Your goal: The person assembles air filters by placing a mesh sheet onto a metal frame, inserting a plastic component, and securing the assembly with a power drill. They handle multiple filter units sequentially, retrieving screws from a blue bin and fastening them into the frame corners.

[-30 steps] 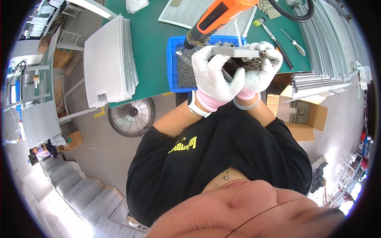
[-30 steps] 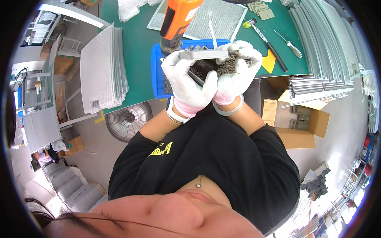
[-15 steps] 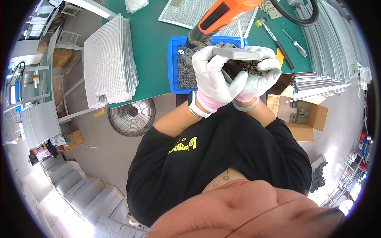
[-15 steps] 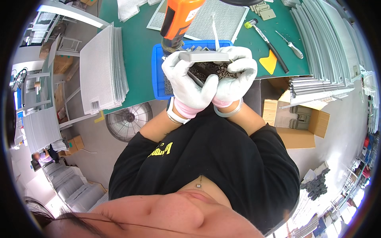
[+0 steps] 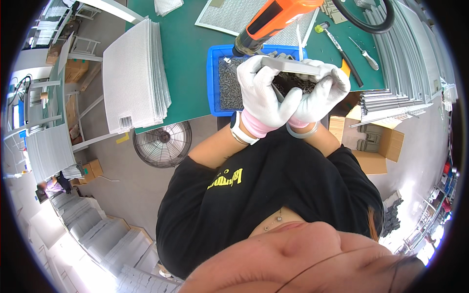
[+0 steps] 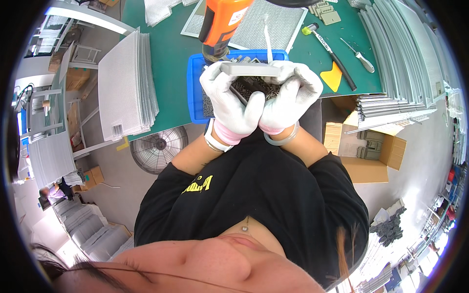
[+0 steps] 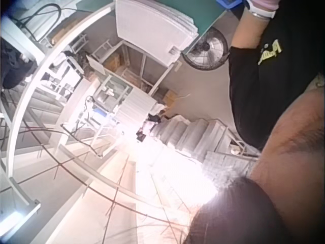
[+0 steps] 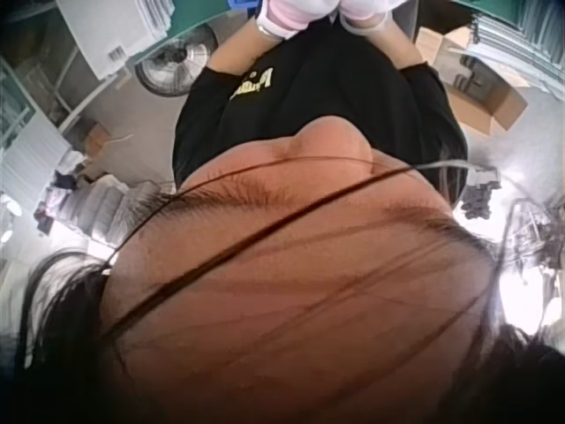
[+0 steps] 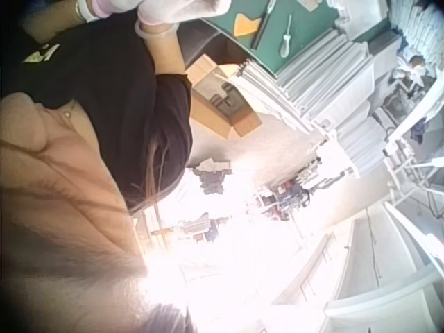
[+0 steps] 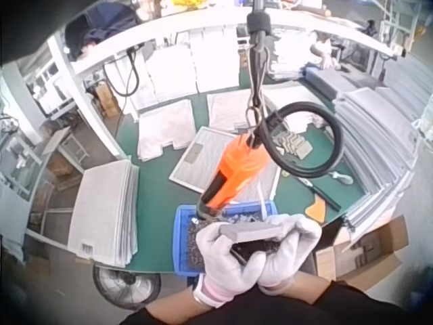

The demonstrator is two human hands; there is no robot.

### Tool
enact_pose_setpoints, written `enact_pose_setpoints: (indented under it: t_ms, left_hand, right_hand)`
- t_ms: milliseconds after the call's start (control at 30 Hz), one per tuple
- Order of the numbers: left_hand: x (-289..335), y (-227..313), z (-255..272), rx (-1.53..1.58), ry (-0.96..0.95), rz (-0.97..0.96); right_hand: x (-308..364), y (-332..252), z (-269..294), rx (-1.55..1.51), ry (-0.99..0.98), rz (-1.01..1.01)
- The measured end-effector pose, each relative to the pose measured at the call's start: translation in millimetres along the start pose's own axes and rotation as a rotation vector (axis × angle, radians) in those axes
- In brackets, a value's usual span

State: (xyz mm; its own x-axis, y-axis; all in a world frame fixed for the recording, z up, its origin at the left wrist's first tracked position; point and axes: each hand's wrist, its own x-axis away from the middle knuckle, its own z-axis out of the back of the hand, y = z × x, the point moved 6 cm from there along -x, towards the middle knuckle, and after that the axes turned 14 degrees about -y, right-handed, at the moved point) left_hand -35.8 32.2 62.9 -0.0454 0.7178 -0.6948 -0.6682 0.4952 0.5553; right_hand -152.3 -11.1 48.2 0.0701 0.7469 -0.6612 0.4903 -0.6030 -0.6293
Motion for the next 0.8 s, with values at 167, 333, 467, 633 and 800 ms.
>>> enact_pose_setpoints:
  t_ms: [167,333,467,633,800]
  left_hand:
    - [-2.1,2.1,1.3,0.002,-0.015,-0.032]
    - [-4.6,4.5,2.4,-0.002,-0.035,-0.031]
    - [-3.8,2.9,0.5,0.027,-0.105,-0.038]
    - [1.9,-5.1,-1.4,0.062,-0.071,-0.057]
    - [-1.4,1.7,0.0,0.098,-0.028,-0.032]
  right_hand:
    - [0.0,-2.1,1.5,0.137,-0.094,0.075]
    - [-1.1,-2.8,2.5,0.259,-0.170,0.167]
    - [3.8,-1.1,4.0,0.113,-0.086,0.201]
    - [4.4,-10.3,-2.5,0.314,0.017,0.245]
    - [-3.1,-18.2,-1.2,0.287,0.049,0.374]
